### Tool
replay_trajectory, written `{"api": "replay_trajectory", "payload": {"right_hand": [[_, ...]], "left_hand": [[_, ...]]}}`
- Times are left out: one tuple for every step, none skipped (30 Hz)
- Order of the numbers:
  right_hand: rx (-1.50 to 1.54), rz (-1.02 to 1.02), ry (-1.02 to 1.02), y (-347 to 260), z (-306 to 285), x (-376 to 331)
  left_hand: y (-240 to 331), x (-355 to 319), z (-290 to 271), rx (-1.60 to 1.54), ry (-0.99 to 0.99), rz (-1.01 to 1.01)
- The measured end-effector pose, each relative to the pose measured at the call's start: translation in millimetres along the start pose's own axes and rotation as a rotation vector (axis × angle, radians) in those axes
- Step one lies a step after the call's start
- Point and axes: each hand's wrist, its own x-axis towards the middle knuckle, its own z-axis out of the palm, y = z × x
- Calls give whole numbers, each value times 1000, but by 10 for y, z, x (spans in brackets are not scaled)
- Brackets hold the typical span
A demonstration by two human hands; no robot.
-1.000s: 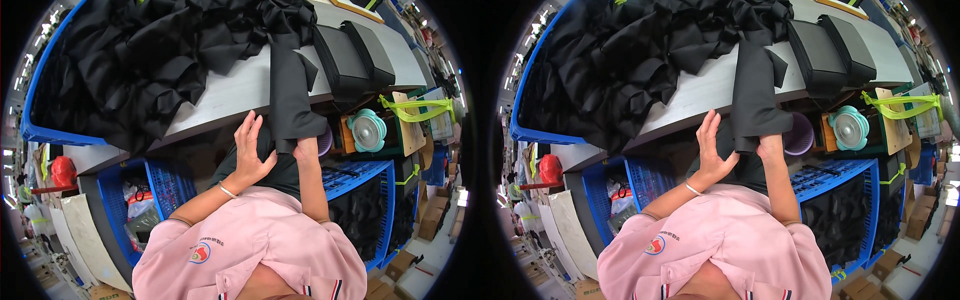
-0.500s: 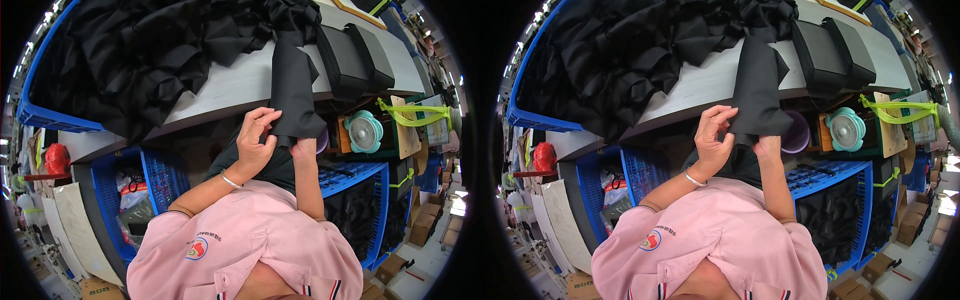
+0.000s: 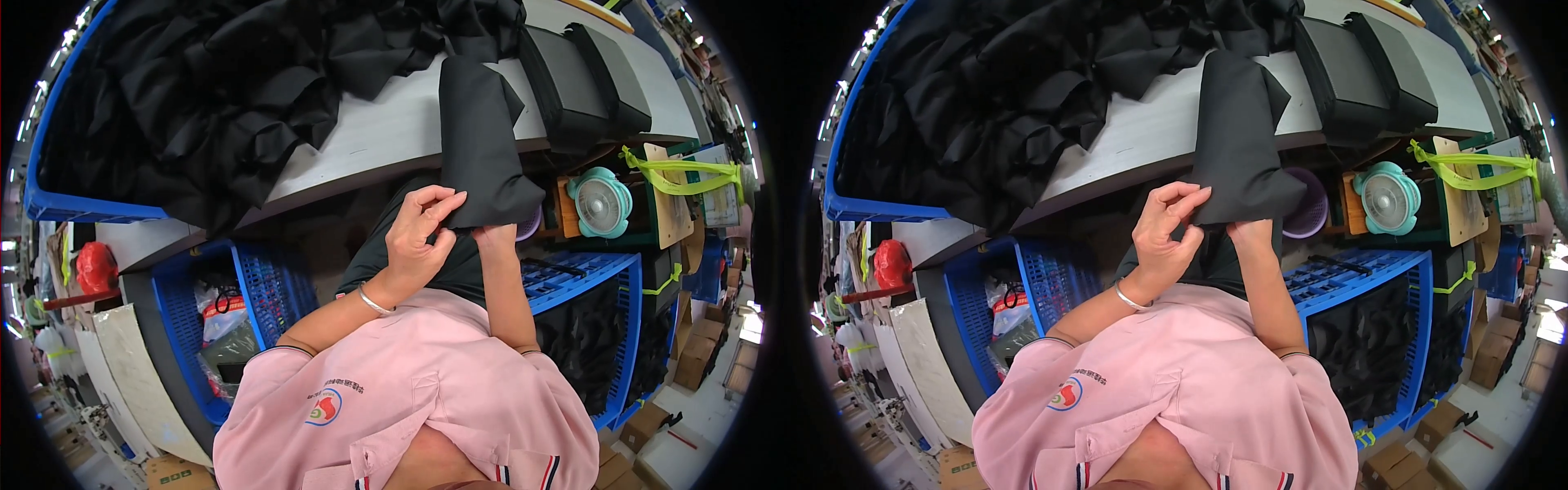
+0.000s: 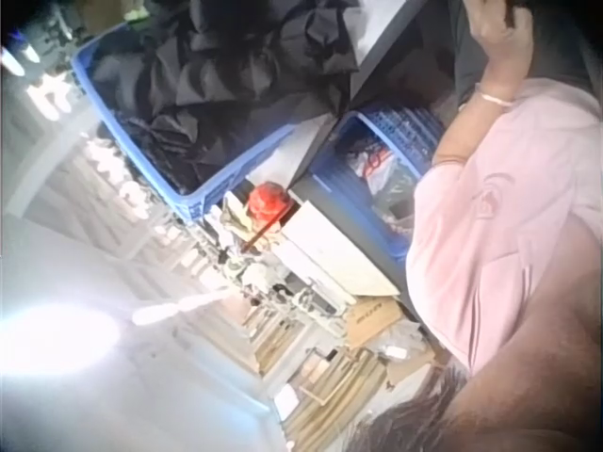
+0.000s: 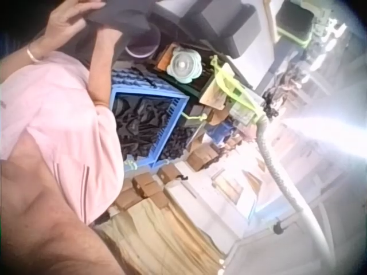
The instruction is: Folding and inspecting black fabric components at a manufacturing workbench.
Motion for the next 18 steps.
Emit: {"api": "replay_trajectory", "payload": {"right_hand": [[-22,-12,11,15,6,3],[-23,-10,12,26,18,-2],[-27,-17,40,27,53,-6],[-31,-24,68,34,76,-3],[-31,-21,66,48,67,14],[-28,-45,42,61,35,43],[-24,-69,19,85,3,72],[-24,-68,17,134,-32,95],[-162,-150,-12,201,-79,116],[-300,-233,-41,262,-129,139],[-298,-234,-43,304,-210,176],[-638,-327,-119,297,-218,211],[-979,-418,-194,298,-223,240],[-977,-422,-196,275,-240,252],[-651,-160,-293,152,-75,225],[-321,92,-374,73,34,226],[-321,86,-380,77,76,277],[-524,82,-371,67,93,331]], "left_hand": [[-11,-10,-9,21,-4,19],[-26,-16,-14,22,-4,16],[-40,-12,-16,10,9,20],[-49,-5,-24,-2,23,25],[-39,-7,-40,1,25,23],[4,4,-62,-40,16,-24],[22,16,-77,-80,7,-72],[-18,20,-78,-79,8,-71],[-91,15,-73,-22,26,-55],[-164,14,-67,35,45,-39],[-242,21,-106,96,41,-27],[-308,60,-130,124,89,0],[-389,77,-152,143,123,-47],[-486,82,-166,161,156,-93],[-619,65,-183,154,233,-171],[-777,57,-194,121,283,-225],[-897,1,-214,62,257,-386],[-966,-29,-208,0,221,-547]]}}
